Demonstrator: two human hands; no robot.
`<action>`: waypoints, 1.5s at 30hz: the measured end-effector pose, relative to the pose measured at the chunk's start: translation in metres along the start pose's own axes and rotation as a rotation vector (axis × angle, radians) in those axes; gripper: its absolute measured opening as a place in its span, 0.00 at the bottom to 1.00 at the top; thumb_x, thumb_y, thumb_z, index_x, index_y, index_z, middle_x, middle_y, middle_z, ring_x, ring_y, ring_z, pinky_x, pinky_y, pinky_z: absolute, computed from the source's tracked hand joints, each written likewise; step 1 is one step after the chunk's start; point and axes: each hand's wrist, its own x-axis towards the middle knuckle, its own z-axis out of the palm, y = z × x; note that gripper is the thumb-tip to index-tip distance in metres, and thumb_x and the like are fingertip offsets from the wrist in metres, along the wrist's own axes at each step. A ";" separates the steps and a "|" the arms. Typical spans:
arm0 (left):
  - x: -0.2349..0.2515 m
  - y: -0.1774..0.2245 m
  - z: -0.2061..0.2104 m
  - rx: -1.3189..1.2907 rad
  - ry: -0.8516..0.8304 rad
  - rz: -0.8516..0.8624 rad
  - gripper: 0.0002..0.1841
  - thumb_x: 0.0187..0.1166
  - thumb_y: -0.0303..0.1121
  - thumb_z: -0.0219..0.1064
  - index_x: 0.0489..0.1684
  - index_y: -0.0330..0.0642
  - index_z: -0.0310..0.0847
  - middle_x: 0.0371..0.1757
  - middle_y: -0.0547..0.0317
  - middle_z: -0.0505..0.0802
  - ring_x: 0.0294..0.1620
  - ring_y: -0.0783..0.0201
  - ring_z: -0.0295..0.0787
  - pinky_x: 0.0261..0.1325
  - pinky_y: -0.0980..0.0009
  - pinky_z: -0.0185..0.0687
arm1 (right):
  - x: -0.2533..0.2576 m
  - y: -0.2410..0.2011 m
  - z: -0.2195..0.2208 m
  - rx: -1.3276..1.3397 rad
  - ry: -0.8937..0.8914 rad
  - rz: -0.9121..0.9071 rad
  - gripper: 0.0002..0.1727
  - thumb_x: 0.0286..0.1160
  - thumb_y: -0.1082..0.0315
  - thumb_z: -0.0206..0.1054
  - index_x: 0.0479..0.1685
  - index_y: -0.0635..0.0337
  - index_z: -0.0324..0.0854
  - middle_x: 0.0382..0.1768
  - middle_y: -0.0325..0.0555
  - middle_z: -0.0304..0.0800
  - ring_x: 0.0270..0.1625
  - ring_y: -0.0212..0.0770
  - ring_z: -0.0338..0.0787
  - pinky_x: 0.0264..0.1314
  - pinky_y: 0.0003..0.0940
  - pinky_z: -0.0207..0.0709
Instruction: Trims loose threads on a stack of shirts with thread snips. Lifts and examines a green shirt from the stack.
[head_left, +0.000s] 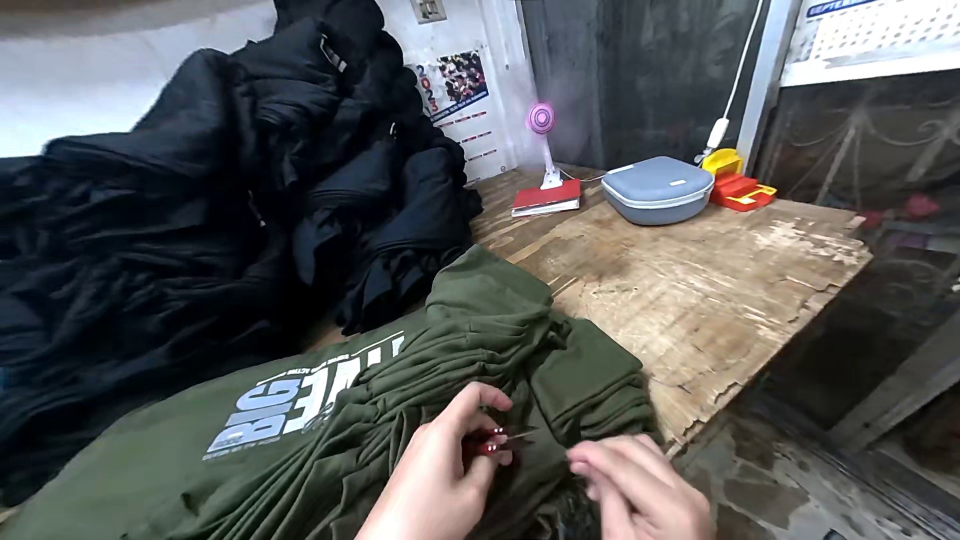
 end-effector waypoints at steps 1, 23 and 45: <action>-0.005 0.005 -0.002 0.056 0.000 0.036 0.22 0.71 0.36 0.75 0.65 0.50 0.81 0.45 0.71 0.94 0.44 0.74 0.92 0.48 0.71 0.91 | 0.000 -0.001 -0.009 0.041 -0.017 0.048 0.06 0.74 0.73 0.73 0.38 0.55 0.96 0.36 0.37 0.97 0.39 0.28 0.92 0.48 0.25 0.87; 0.025 0.005 0.013 0.389 0.470 0.261 0.08 0.54 0.30 0.67 0.31 0.52 0.85 0.28 0.74 0.86 0.30 0.78 0.83 0.31 0.76 0.82 | -0.003 0.000 -0.044 0.206 -0.552 0.140 0.04 0.67 0.77 0.76 0.34 0.60 0.96 0.43 0.49 0.94 0.44 0.37 0.93 0.51 0.32 0.89; 0.002 0.019 0.019 0.657 0.442 0.158 0.18 0.52 0.19 0.73 0.43 0.42 0.88 0.32 0.54 0.90 0.33 0.50 0.90 0.37 0.50 0.86 | 0.009 0.004 -0.037 0.044 -0.413 0.284 0.16 0.79 0.49 0.72 0.43 0.52 0.95 0.34 0.38 0.90 0.34 0.34 0.86 0.38 0.34 0.82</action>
